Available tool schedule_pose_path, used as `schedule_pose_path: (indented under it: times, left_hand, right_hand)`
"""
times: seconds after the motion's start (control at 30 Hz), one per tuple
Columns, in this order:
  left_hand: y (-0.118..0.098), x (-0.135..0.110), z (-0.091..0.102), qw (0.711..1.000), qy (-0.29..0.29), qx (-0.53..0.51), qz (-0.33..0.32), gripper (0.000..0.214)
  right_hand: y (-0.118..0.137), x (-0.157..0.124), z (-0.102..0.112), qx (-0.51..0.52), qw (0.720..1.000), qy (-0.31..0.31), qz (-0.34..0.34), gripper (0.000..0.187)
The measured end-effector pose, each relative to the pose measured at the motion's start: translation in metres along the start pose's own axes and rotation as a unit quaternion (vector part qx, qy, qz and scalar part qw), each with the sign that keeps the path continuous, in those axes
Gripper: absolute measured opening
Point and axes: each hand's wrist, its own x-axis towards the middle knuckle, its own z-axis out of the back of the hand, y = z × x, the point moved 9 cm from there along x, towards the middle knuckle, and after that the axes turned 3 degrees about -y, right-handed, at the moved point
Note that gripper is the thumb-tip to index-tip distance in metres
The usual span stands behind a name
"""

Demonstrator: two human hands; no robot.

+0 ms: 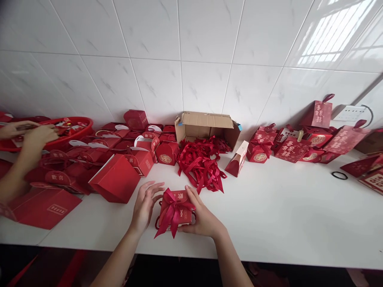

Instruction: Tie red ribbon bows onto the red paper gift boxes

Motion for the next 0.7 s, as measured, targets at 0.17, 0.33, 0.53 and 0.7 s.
schedule_pose_path:
  times: [0.17, 0.33, 0.53, 0.7]
  left_hand:
    - [0.0, -0.026, 0.018, 0.998, -0.018, 0.053, -0.012, 0.036]
    - [-0.039, -0.048, 0.083, 0.95, -0.236, 0.152, -0.135, 0.037]
    - [-0.072, -0.049, 0.142, 0.845, -0.384, 0.311, -0.203, 0.072]
    - [-0.087, -0.02, 0.145, 0.809, -0.36, 0.415, -0.207, 0.075]
  right_hand:
    - [0.01, -0.021, -0.001, 0.004, 1.0, 0.001, -0.012, 0.111]
    - [-0.024, -0.081, 0.052, 0.025, 0.985, -0.132, -0.106, 0.109]
    - [-0.073, -0.185, 0.175, -0.154, 0.775, -0.519, -0.326, 0.138]
    - [-0.092, -0.192, 0.159, -0.234, 0.738, -0.522, -0.359, 0.109]
